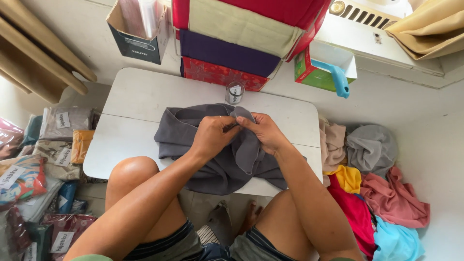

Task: The person removes a hijab from its packaging, unfolds and smooths it, folds it into a neat rectangle, and then cleans it using a lint roller.

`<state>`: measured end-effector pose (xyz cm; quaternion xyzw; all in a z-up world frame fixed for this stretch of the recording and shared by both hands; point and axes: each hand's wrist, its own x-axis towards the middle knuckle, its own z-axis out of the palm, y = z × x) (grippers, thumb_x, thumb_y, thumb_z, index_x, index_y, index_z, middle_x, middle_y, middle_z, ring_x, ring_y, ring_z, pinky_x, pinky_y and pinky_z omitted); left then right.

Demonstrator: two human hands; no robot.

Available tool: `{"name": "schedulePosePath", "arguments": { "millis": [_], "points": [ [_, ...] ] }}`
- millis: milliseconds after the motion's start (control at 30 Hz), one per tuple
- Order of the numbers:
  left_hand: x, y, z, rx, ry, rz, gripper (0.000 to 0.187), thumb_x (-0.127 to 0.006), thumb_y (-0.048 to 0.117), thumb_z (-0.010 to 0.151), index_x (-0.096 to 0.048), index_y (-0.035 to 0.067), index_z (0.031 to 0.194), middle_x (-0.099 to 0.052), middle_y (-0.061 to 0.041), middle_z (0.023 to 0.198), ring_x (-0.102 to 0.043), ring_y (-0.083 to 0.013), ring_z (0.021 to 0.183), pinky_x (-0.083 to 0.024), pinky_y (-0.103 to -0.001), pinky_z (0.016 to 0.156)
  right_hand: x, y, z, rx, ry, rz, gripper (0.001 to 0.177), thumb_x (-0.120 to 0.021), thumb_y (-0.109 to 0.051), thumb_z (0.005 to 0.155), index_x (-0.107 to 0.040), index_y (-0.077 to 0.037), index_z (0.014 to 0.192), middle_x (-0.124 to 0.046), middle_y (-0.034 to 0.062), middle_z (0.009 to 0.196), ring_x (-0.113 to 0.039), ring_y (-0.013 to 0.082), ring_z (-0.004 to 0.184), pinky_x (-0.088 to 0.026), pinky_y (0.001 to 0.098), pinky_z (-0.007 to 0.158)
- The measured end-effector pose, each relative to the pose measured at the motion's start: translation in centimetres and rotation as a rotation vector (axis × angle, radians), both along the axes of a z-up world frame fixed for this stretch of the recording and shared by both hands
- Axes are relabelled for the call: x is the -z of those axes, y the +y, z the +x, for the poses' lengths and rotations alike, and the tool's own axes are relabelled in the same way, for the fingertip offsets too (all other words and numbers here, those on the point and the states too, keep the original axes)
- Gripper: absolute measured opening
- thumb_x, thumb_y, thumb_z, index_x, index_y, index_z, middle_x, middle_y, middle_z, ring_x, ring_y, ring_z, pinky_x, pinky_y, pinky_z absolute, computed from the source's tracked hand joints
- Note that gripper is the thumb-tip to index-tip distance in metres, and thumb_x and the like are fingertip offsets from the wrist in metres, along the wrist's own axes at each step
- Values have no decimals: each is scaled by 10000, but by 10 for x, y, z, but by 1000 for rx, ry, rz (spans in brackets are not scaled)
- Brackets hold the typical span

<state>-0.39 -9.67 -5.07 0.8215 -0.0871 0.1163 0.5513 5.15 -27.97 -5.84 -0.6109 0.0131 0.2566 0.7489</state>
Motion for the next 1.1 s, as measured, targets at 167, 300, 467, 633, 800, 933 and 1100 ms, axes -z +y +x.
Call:
{"name": "schedulePosePath", "arguments": {
  "millis": [167, 300, 467, 633, 800, 933, 1100],
  "points": [
    [13, 5, 8, -106, -33, -72, 169, -837, 256, 859, -765, 104, 839, -720, -70, 661, -718, -208, 594, -553, -291, 502, 1, -1, -2, -155, -164, -63, 333, -850, -69, 819, -697, -47, 1114, -768, 94, 920, -767, 201, 821, -644, 332, 694],
    [8, 15, 13, -239, 0, -185, 123, -788, 240, 858, -730, 148, 803, -697, -23, 640, -695, -139, 585, -527, -261, 508, 6, 6, -13, -274, -219, -81, 569, -903, -28, 720, -700, -57, 1251, -776, 75, 1010, -760, 172, 921, -638, 326, 817],
    [2, 33, 12, -215, 9, -84, 132, -770, 263, 875, -750, 133, 887, -709, -68, 694, -707, -216, 637, -541, -324, 538, 25, 3, -12, -214, -193, -114, 218, -795, -53, 869, -776, -35, 1085, -779, 63, 931, -742, 140, 861, -622, 298, 789],
    [-20, 36, -2, 85, -182, 170, 225, -748, 188, 892, -786, 141, 1109, -750, -165, 868, -723, -415, 849, -574, -518, 675, 36, -10, 2, -176, -168, -122, 176, -721, -91, 943, -780, -18, 1092, -782, 70, 895, -757, 145, 817, -632, 273, 740],
    [-27, 37, -6, 203, 17, 246, 199, -744, 163, 911, -795, 88, 1088, -770, -125, 900, -751, -337, 839, -612, -421, 688, 38, -17, 3, -310, -196, -197, 179, -694, -41, 935, -779, -33, 1092, -789, 111, 897, -738, 162, 802, -630, 300, 700],
    [-23, 39, 0, 175, 27, 360, 146, -754, 160, 888, -794, 118, 1022, -769, -94, 896, -757, -328, 846, -621, -442, 705, 19, -5, -12, -329, -250, -227, 239, -767, -72, 906, -774, -32, 1142, -777, 52, 943, -689, 110, 852, -604, 275, 755],
    [-4, 41, 10, -41, -111, 281, 157, -745, 271, 898, -749, 161, 1010, -738, -78, 903, -734, -340, 901, -606, -462, 735, -2, 3, -21, -314, -305, -227, 380, -844, -60, 819, -726, -41, 1180, -719, 52, 852, -687, 126, 781, -596, 270, 682]
  ]
}}
